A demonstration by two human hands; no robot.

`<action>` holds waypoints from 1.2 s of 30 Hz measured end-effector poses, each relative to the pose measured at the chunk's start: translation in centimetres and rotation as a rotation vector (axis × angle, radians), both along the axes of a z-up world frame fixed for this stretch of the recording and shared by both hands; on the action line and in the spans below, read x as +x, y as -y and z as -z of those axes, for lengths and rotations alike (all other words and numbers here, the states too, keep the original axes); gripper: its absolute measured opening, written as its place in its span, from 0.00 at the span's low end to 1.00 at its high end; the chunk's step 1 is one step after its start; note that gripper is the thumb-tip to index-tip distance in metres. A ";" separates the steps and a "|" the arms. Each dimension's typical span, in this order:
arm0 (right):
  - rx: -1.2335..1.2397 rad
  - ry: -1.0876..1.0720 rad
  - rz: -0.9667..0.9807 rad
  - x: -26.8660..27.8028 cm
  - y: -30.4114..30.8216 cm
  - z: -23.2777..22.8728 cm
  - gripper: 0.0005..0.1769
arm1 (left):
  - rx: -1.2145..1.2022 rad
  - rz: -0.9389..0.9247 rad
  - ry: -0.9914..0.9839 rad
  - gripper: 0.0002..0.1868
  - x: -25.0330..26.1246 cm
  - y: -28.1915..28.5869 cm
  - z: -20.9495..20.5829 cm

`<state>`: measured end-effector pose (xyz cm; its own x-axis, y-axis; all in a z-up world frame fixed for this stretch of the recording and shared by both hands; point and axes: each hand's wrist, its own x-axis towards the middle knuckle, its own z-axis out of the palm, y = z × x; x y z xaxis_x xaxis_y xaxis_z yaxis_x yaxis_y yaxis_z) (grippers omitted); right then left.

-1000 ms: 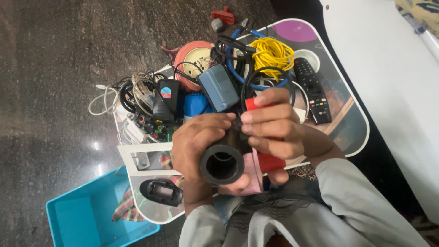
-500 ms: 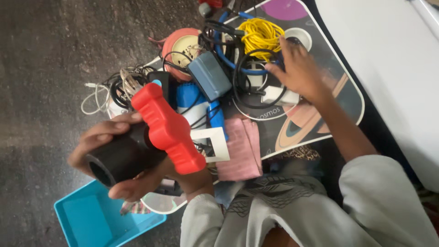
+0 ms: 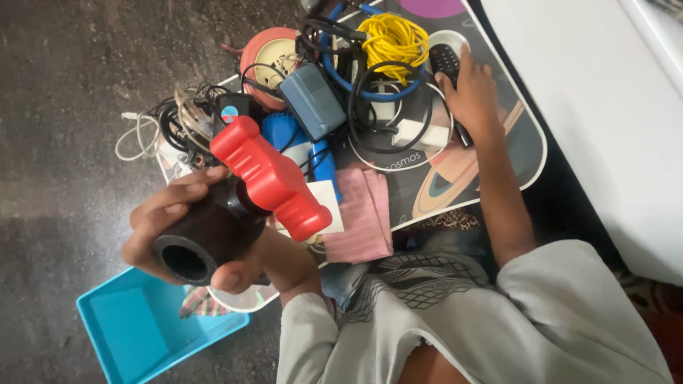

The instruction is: The person holds a black pipe fitting and repeatedly attempts to attach a red plastic cap. They rotate the cap and the fitting, trying different angles to align the threads, but the cap does not fully secure during the clip.

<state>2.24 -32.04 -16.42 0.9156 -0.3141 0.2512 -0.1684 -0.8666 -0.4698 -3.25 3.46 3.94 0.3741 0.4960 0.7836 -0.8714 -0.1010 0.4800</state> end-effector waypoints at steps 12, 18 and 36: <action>0.266 -0.165 -0.047 -3.2 1.3 -1.5 0.40 | -0.027 -0.130 0.041 0.41 0.4 -1.4 0.3; 0.300 -0.039 -0.112 -6.0 1.5 0.2 0.31 | -0.047 -0.135 0.059 0.41 1.3 -2.7 0.7; 0.703 -0.018 -0.053 -5.9 2.2 0.8 0.29 | -0.029 -0.163 0.082 0.39 1.7 -3.4 0.9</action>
